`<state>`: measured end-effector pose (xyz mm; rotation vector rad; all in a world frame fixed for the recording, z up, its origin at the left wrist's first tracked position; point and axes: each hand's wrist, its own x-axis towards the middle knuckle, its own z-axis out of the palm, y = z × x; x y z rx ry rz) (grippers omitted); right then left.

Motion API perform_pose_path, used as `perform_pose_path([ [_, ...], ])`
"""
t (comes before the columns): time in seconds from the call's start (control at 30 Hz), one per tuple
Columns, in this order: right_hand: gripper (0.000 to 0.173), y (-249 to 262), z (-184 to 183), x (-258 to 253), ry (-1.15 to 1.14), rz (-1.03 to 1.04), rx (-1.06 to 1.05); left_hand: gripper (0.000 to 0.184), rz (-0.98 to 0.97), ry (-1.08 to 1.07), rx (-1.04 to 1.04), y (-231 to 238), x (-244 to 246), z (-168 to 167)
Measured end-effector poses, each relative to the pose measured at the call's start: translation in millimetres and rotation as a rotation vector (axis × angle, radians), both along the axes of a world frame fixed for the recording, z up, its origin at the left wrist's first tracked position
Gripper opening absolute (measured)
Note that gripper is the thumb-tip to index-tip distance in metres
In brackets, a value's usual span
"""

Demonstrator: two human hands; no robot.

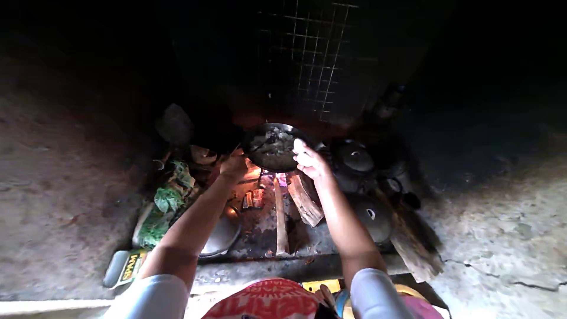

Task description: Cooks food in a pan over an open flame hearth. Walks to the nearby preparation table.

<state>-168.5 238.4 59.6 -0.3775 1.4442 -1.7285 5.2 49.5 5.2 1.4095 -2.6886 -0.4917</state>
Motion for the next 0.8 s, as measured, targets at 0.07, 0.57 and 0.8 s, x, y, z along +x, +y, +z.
perform_pose_path([
  [0.07, 0.030, -15.9, 1.3, -19.0, -0.026, 0.025, 0.018, 0.048, 0.019, 0.116, 0.048, -2.7, -6.8, -17.2],
  [0.57, 0.040, -102.7, -36.9, -80.6, 0.042, 0.119, 0.187, 0.035, 0.007, 0.626, 0.416, 23.3, 0.4, -50.0],
  [0.8, 0.041, -118.9, -52.2, -87.8, -0.013, 0.128, 0.206, 0.049, -0.079, 0.431, 0.217, 27.2, 6.8, -31.8],
])
